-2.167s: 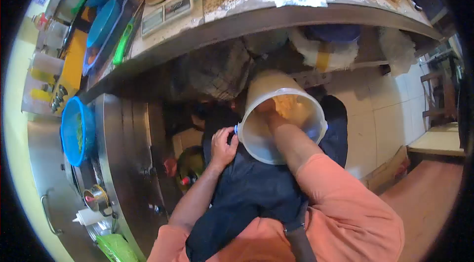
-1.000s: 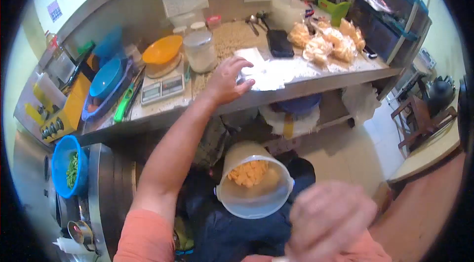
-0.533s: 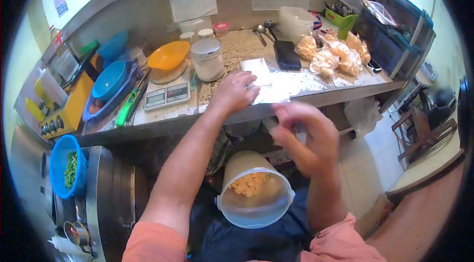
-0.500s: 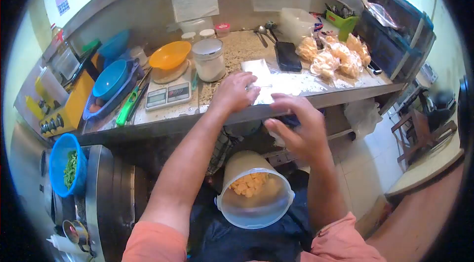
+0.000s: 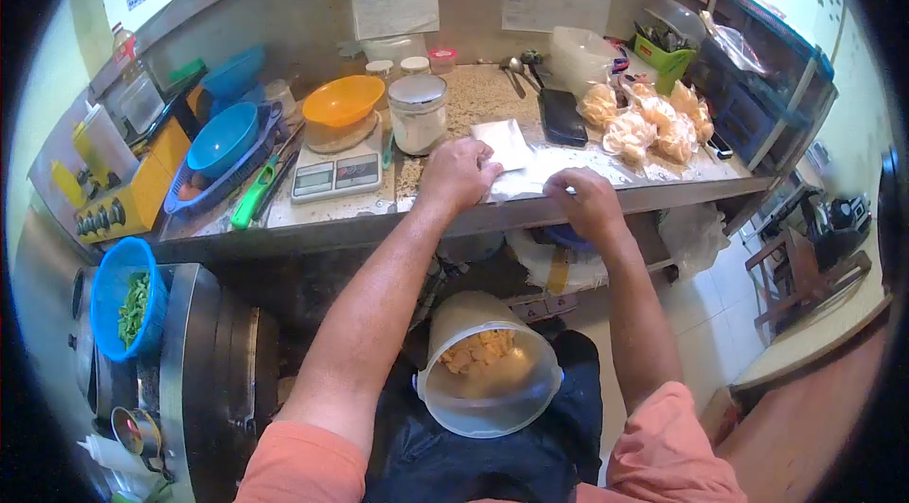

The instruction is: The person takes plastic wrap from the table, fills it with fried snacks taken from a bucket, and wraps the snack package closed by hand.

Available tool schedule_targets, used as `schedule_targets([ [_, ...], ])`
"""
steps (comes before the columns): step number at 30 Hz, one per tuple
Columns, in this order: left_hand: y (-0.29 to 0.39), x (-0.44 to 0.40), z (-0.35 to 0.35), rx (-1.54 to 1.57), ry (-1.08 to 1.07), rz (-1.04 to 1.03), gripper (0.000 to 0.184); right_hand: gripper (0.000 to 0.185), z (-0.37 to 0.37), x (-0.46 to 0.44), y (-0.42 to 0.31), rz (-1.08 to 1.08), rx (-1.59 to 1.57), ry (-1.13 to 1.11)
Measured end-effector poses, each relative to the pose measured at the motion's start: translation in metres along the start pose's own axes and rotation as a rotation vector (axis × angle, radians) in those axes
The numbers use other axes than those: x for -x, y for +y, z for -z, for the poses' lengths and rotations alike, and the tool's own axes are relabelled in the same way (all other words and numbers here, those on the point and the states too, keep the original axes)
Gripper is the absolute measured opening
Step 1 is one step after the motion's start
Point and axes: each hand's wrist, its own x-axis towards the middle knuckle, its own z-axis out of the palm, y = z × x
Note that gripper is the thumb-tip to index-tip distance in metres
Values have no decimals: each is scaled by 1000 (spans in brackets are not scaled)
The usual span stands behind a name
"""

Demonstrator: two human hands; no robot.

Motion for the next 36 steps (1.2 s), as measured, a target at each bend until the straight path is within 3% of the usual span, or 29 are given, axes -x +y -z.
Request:
schedule_targets([
  [5,4,0,6,4,-51,47,27,10,-5,17,-24,180,105,35],
  [8,4,-1,5,-26,-73,-27,29,13,-11,15,-15,110,100,87],
  [10,0,2,-2,-31,99,-382,33,13,-10,14,-19,90,68,74],
  [14,-6,0,-4,16,-80,-402,37,13,-20,13,-30,75,-47,58],
  [16,-5,0,-3,34,-204,-353,33,11,-22,13,-39,66,-65,43],
  [20,-14,-3,-9,87,-151,-391,25,8,-27,15,-43,145,-173,75],
  [23,-9,-2,-7,102,-144,-277,18,7,-22,17,-49,166,-208,44],
  [26,-6,1,1,120,-17,-170,16,7,-18,24,-62,199,-180,47],
  [28,-11,-4,-4,215,156,41,17,8,-9,31,-72,213,-265,40],
  [32,-18,-6,-10,236,350,88,16,9,19,64,-89,156,-307,123],
  [34,-15,-4,-9,180,347,62,16,15,38,88,-93,-85,-675,239],
  [35,-13,-2,-8,122,341,34,17,15,46,96,-100,-85,-676,237],
  [36,-12,0,-7,122,340,35,17,21,56,103,-109,-127,-988,319],
])
